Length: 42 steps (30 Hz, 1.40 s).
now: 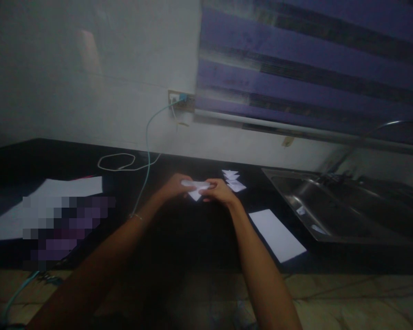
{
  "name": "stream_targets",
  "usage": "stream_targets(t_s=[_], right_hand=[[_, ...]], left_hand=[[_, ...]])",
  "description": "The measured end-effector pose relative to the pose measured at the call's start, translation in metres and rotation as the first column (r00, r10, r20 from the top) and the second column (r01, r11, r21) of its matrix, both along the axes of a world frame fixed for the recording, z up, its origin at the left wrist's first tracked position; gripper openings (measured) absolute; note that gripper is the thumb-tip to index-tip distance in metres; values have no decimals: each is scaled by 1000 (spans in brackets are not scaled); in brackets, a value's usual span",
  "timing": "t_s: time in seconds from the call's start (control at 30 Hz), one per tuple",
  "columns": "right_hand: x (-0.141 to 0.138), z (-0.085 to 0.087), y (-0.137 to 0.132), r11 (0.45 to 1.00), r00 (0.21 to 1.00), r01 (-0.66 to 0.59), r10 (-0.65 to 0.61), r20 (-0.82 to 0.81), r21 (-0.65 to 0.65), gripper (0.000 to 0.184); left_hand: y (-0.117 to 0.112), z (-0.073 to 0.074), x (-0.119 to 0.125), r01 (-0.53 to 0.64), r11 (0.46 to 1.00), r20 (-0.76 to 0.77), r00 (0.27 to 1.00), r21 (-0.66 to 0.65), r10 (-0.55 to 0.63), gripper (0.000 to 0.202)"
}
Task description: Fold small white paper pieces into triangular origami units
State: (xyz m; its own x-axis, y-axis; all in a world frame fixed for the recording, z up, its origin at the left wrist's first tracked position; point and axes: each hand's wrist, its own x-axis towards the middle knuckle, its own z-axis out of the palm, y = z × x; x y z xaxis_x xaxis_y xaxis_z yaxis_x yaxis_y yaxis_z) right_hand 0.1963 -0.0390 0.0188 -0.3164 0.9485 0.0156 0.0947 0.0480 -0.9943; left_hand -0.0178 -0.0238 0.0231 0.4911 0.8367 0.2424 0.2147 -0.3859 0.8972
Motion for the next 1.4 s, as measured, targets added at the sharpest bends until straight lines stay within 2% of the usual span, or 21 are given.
stream_targets(t_s=[0.23, 0.43, 0.53, 0.77, 1.1, 1.23, 1.4], right_hand=[[1, -2, 5, 995, 993, 102, -101, -69, 11, 31], [0, -5, 8, 991, 992, 121, -119, -41, 59, 28], [0, -7, 10, 989, 990, 137, -134, -51, 57, 29], [3, -12, 13, 996, 987, 69, -61, -149, 50, 35], [2, -5, 10, 992, 978, 92, -75, -193, 82, 29], [0, -4, 10, 984, 976, 129, -104, -192, 124, 30], [-1, -2, 8, 966, 989, 137, -123, -76, 219, 30]], left_hand=[[-3, 6, -1, 48, 999, -13, 999, -24, -48, 24], [-1, 1, 1, 90, 993, 28, 996, -75, -88, 31], [0, -1, 2, 85, 995, 30, 996, -53, -83, 31], [2, -1, -1, 24, 1000, 77, 997, -5, -24, 27], [10, -10, -2, 83, 996, 213, 974, -38, -73, 41], [9, -6, -3, 86, 994, 246, 967, -63, -68, 32], [8, -4, -7, 118, 981, 295, 953, -153, -69, 24]])
